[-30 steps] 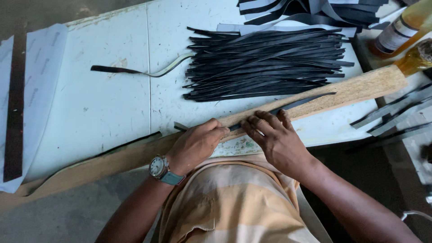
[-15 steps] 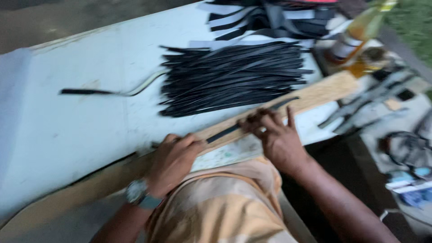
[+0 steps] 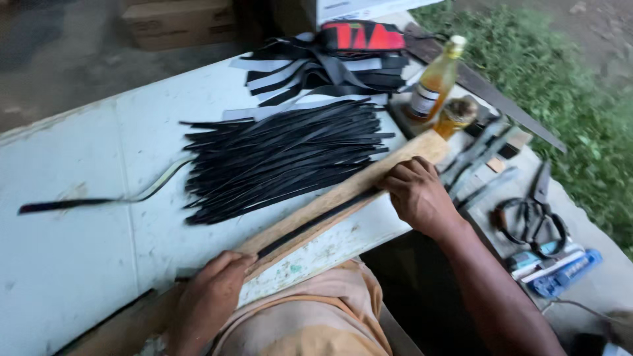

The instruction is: The person repeatedly picks up long black rubber strips from a pile on a white table and rubs them against a wooden block. The person handles the strips one at a time, aligning them on the block and rubbing them back and forth before placing them back on the pile.

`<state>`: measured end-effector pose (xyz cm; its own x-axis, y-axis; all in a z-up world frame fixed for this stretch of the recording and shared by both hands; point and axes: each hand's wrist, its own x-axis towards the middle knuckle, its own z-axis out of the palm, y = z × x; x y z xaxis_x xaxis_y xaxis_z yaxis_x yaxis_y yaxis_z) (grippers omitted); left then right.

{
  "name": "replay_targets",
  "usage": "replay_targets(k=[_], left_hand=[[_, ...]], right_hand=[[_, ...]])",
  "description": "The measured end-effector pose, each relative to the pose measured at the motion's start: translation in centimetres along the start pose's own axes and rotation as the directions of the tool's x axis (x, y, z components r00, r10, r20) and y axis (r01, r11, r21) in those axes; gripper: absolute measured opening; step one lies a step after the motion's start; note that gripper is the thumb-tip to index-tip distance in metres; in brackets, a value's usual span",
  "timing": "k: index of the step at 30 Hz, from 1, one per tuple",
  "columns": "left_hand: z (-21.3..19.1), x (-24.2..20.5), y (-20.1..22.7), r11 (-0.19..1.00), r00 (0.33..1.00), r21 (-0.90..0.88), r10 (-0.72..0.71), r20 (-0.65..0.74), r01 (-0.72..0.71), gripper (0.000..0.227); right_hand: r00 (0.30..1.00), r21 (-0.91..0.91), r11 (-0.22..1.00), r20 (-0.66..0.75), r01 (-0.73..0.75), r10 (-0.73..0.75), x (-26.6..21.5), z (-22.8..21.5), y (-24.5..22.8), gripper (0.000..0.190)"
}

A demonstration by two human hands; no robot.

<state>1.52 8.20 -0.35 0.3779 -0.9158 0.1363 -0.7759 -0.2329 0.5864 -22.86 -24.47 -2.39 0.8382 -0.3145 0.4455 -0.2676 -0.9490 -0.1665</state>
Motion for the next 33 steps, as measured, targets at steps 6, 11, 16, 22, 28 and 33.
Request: replay_targets(k=[6, 11, 16, 22, 28, 33], left_hand=[[0.3, 3.7, 1.8, 0.990, 0.976, -0.071, 0.104, -0.192, -0.120, 0.024], [6.5, 11.9, 6.2, 0.945, 0.968, -0.220, 0.218, -0.128, -0.242, 0.021], [9.3, 14.3, 5.8, 0.964, 0.964, 0.016, 0.267, -0.018, -0.266, 0.013], [7.7, 13.3, 4.0, 0.911, 0.914, -0.072, 0.407, 0.003, -0.405, 0.018], [5.7, 11.5, 4.1, 0.947, 0.939, -0.039, 0.322, 0.119, -0.320, 0.020], [5.6, 11.5, 4.3, 0.950, 0.943, -0.014, 0.311, 0.120, -0.311, 0.020]], right_hand=[[0.992, -0.016, 0.993, -0.052, -0.113, 0.112, 0.1, -1.0, 4.6, 0.019], [0.927, 0.021, 0.961, -0.257, -0.276, 0.271, 1.3, -5.7, 6.1, 0.050], [0.998, 0.236, 0.972, -0.070, 0.017, -0.001, 1.2, -3.2, -1.9, 0.057], [0.983, 0.210, 0.977, 0.181, -0.036, -0.002, 1.0, -0.1, -4.4, 0.063], [0.984, 0.138, 0.987, 0.141, 0.088, -0.108, 0.6, -0.9, -5.0, 0.066], [0.982, 0.029, 0.996, 0.172, 0.079, -0.083, 0.7, -0.9, -5.6, 0.064]])
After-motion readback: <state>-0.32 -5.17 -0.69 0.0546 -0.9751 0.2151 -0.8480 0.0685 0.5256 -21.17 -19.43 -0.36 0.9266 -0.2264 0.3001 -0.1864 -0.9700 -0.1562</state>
